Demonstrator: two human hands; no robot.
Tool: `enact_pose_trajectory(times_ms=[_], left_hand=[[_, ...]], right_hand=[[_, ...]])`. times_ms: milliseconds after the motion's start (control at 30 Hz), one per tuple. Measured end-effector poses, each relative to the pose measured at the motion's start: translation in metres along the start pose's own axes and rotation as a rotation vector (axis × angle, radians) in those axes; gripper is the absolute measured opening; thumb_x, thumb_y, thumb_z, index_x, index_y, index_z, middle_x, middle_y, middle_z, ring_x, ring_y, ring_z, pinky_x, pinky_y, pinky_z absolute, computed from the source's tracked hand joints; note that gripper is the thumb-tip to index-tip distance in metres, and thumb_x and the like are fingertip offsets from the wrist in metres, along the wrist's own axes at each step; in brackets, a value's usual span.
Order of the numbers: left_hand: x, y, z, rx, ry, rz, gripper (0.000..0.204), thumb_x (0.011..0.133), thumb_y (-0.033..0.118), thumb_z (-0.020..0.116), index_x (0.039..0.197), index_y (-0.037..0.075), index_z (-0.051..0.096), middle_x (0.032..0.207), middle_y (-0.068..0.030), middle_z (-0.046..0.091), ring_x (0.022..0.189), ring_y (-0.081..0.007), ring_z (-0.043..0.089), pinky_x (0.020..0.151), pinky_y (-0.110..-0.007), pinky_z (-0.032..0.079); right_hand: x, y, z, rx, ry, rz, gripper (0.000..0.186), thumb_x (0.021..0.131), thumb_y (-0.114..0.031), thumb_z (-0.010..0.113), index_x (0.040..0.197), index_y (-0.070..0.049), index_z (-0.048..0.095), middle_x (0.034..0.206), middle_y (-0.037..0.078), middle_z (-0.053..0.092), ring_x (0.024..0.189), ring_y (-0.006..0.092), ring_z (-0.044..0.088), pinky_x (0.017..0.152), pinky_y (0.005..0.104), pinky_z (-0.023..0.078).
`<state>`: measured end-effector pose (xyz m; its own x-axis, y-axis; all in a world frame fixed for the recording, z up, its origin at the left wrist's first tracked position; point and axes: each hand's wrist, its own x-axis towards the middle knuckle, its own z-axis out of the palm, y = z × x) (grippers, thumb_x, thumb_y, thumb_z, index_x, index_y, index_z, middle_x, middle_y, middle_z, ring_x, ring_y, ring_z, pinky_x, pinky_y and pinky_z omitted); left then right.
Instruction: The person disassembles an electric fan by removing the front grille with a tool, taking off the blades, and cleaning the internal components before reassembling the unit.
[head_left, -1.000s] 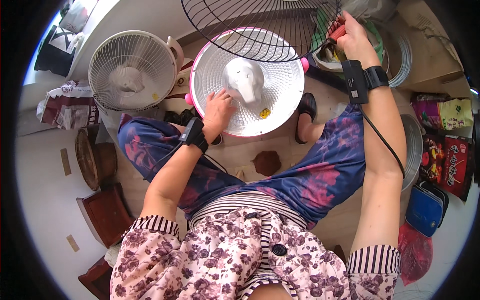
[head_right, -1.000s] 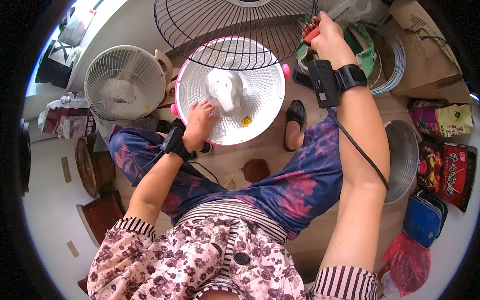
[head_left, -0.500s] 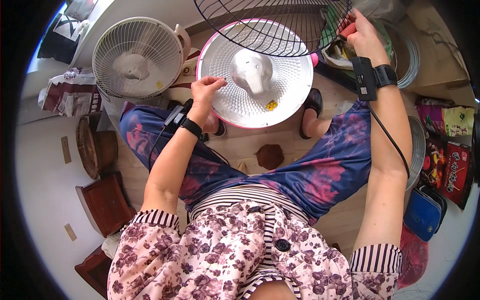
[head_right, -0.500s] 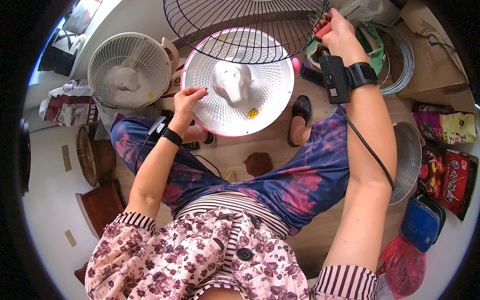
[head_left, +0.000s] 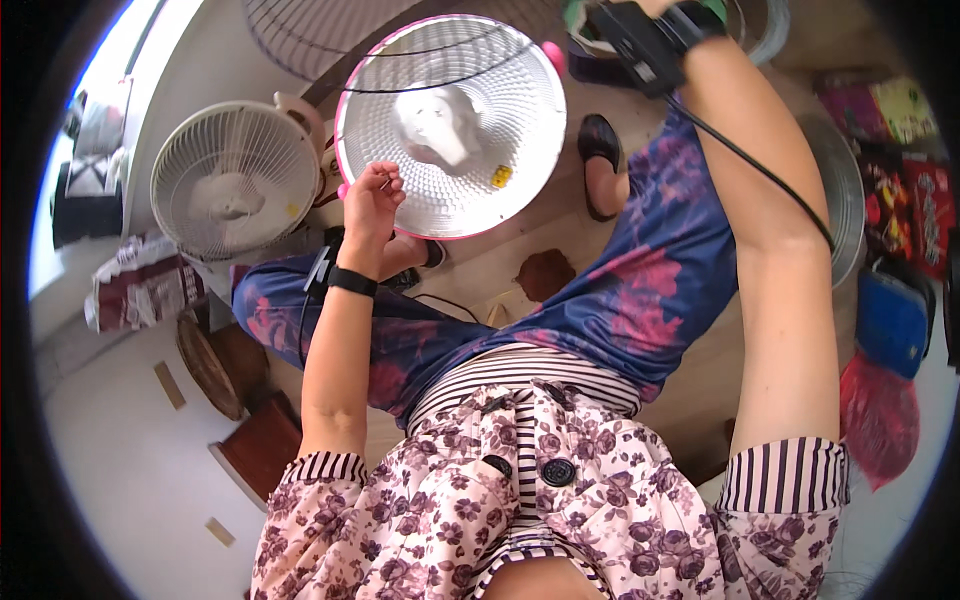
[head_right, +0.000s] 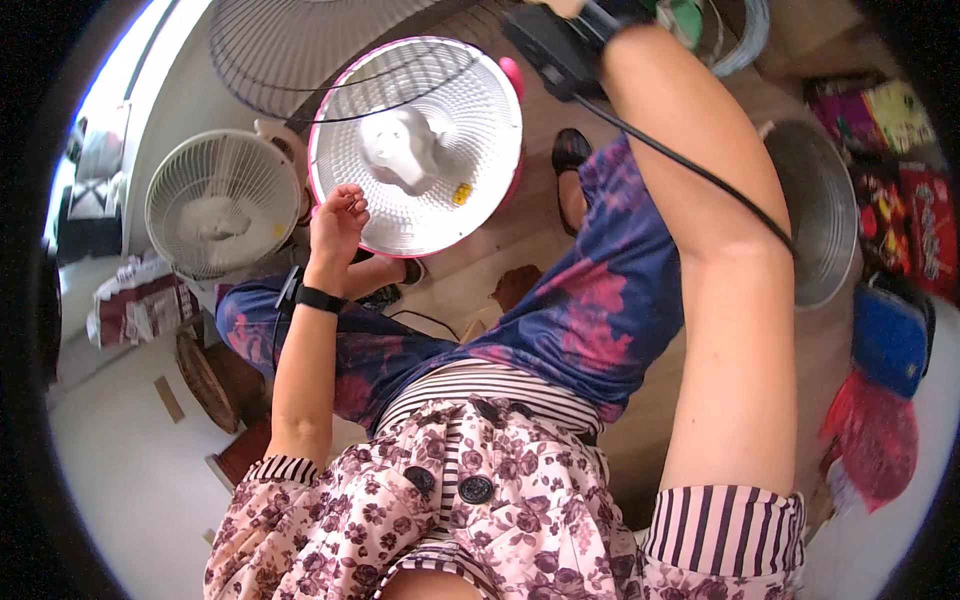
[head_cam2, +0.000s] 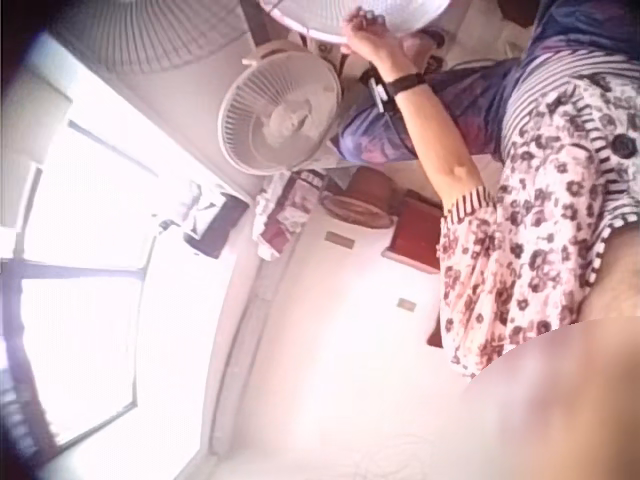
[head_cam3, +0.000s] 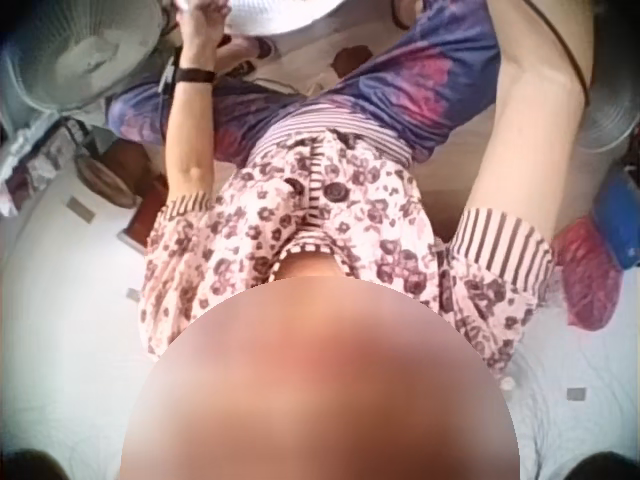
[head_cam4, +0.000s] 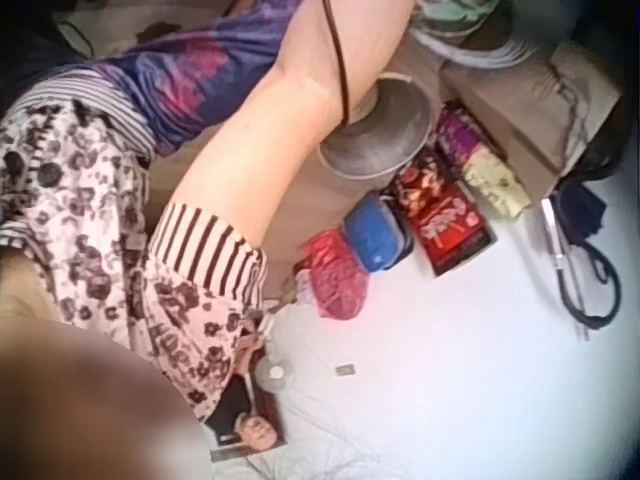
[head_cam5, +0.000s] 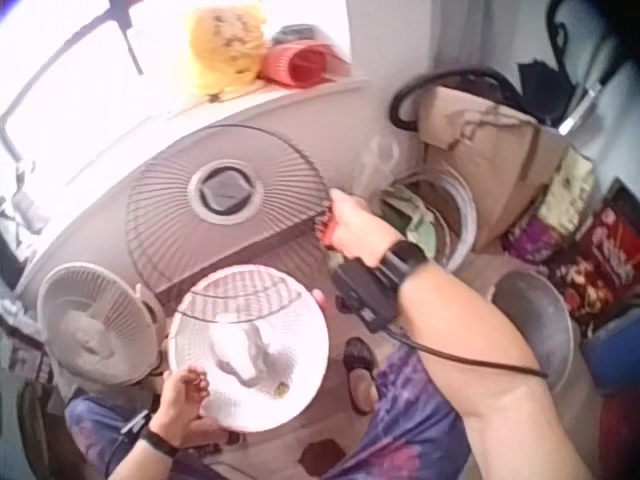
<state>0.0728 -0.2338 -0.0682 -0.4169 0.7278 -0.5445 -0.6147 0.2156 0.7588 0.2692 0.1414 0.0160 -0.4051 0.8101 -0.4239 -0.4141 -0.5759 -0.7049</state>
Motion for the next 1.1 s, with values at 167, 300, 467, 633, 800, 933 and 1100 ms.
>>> enact_pose_trajectory(times_ms=[167,300,467,633,800,933,1100], left_hand=[[-0.013,-0.001,0.02,0.26,0.049,-0.121,0.013,0.086,0.013,0.051,0.086,0.001,0.057,0.068,-0.0007,0.051,0.061,-0.013,0.047,0.055,-0.026,0.038],[-0.006,-0.02,0.036,1.069,-0.088,0.094,0.016,0.087,0.013,0.054,0.089,-0.002,0.059,0.062,-0.0074,0.056,0.057,-0.0167,0.05,0.052,-0.03,0.04],[-0.007,-0.035,0.031,1.787,-0.18,0.636,0.021,0.087,0.009,0.049,0.105,0.002,0.057,0.069,-0.0231,0.06,0.062,-0.0384,0.058,0.057,-0.044,0.046],[-0.014,-0.035,0.037,1.939,-0.32,0.522,0.04,0.086,0.008,0.05,0.127,0.011,0.05,0.073,-0.0212,0.059,0.07,-0.0373,0.059,0.062,-0.046,0.044],[-0.01,-0.034,0.027,2.073,-0.266,0.526,0.042,0.091,0.022,0.05,0.133,0.016,0.046,0.082,-0.019,0.062,0.077,-0.0371,0.06,0.067,-0.046,0.046],[-0.003,-0.032,0.019,2.151,-0.213,0.587,0.031,0.091,0.029,0.051,0.111,0.006,0.057,0.075,-0.0177,0.062,0.07,-0.0368,0.06,0.062,-0.046,0.047],[0.007,-0.033,0.027,2.151,-0.295,0.585,0.032,0.092,0.033,0.048,0.102,0.004,0.056,0.077,-0.0191,0.063,0.074,-0.038,0.06,0.064,-0.048,0.046]], right_hand=[[0.014,0.014,-0.007,-0.122,-0.074,-0.076,0.027,0.093,-0.031,0.042,0.086,-0.006,0.049,0.066,0.011,0.052,0.051,0.0259,0.049,0.042,0.0426,0.039],[0.01,0.005,0.011,-0.353,0.313,0.072,0.031,0.091,-0.033,0.042,0.095,-0.009,0.062,0.091,0.011,0.065,0.082,0.0242,0.064,0.061,0.0434,0.051],[-0.028,-0.01,0.026,-2.34,-0.354,-0.465,0.03,0.084,-0.026,0.057,0.107,-0.01,0.067,0.107,0.011,0.066,0.1,0.0274,0.063,0.083,0.0374,0.051],[-0.018,-0.009,0.011,-1.733,-0.133,-0.514,0.03,0.084,-0.026,0.057,0.106,-0.009,0.067,0.106,0.012,0.066,0.1,0.0278,0.063,0.083,0.0374,0.051],[-0.032,-0.013,0.009,-1.63,-0.124,-0.554,0.03,0.083,-0.025,0.058,0.106,-0.009,0.067,0.106,0.012,0.065,0.1,0.0281,0.063,0.083,0.0374,0.051],[-0.037,-0.014,0.008,-1.592,-0.139,-0.566,0.03,0.083,-0.025,0.058,0.105,-0.008,0.067,0.106,0.013,0.065,0.1,0.0284,0.063,0.083,0.0374,0.051],[-0.044,-0.018,0.0,-1.57,-0.123,-0.57,0.03,0.083,-0.025,0.058,0.105,-0.008,0.067,0.105,0.013,0.065,0.099,0.0288,0.063,0.083,0.0374,0.051]])
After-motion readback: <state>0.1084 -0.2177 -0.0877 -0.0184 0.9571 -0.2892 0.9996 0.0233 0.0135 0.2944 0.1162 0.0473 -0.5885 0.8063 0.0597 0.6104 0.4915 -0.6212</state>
